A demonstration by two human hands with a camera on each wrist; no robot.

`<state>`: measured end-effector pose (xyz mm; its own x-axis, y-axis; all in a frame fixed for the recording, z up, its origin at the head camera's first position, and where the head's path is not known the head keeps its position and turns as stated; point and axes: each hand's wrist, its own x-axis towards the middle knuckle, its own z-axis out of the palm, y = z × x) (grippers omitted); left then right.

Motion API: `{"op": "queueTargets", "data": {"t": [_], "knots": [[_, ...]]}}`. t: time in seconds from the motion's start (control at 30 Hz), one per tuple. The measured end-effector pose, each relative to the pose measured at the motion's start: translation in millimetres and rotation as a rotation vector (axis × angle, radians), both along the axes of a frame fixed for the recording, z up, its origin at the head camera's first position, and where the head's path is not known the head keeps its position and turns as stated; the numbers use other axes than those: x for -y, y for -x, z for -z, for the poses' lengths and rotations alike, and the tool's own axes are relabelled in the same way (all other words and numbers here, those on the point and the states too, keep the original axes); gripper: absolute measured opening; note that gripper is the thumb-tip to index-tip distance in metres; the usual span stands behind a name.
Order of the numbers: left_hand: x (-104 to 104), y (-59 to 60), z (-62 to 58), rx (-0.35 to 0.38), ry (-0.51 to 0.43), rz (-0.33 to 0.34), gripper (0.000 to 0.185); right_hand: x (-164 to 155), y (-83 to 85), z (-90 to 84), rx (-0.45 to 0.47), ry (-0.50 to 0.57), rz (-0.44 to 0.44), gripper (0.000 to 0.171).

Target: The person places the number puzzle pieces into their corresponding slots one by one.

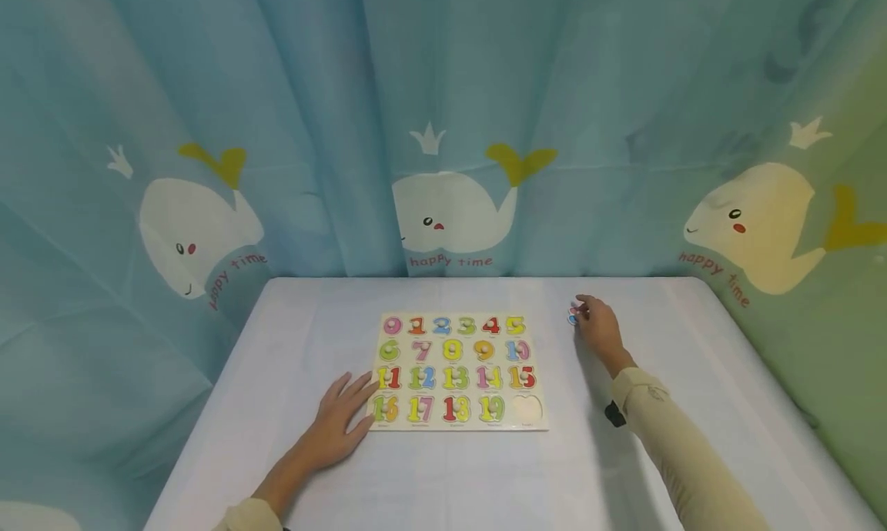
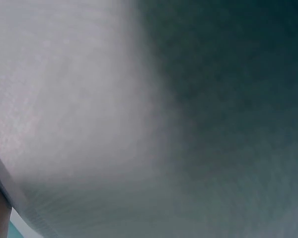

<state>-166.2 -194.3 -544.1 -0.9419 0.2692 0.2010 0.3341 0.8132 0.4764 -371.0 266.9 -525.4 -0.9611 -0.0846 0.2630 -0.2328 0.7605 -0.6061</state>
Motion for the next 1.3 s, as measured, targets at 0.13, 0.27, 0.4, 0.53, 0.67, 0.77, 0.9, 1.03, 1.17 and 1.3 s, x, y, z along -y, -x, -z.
{"op": "queueTargets", "data": {"t": [0.13,0.27,0.4,0.53,0.67,0.77,0.9,1.03,1.17,1.3], "knots": [[-2,-0.5,-2.3,-0.012,-0.008,-0.002,0.052,-1,-4.1,-7.2,-0.008,-0.005,0.004,0.034],[-1,-1.0,-4.0,-0.040,-0.022,-0.001,0.051,4,-12.0,-14.6,-0.020,0.003,-0.019,0.034],[-1,-0.5,-3.1,-0.048,-0.023,0.001,0.051,15,-27.9,-18.6,-0.042,-0.015,-0.065,0.035],[-1,0.4,-2.0,-0.024,-0.008,0.004,0.051,29,-52.5,-17.3,-0.009,-0.052,-0.117,0.038],[1,0.9,-3.0,-0.006,-0.016,0.001,0.051,46,-85.8,-12.5,0.024,-0.047,-0.232,0.039],[3,1.1,-4.2,0.007,-0.017,-0.003,0.051,55,-109.7,-5.2,0.030,-0.050,-0.331,0.039],[3,0.8,-4.4,0.015,-0.014,0.007,0.052,61,-132.3,2.2,0.058,-0.038,-0.386,0.039],[1,-0.4,-3.6,-0.003,-0.026,0.017,0.051,64,-143.0,3.1,0.079,-0.023,-0.385,0.039],[1,-1.0,-3.7,-0.018,-0.041,0.024,0.051,70,-146.1,2.3,0.117,-0.051,-0.376,0.039],[2,-0.5,-2.5,-0.027,-0.042,0.028,0.050,76,-145.0,3.3,0.131,-0.077,-0.367,0.037]]}}
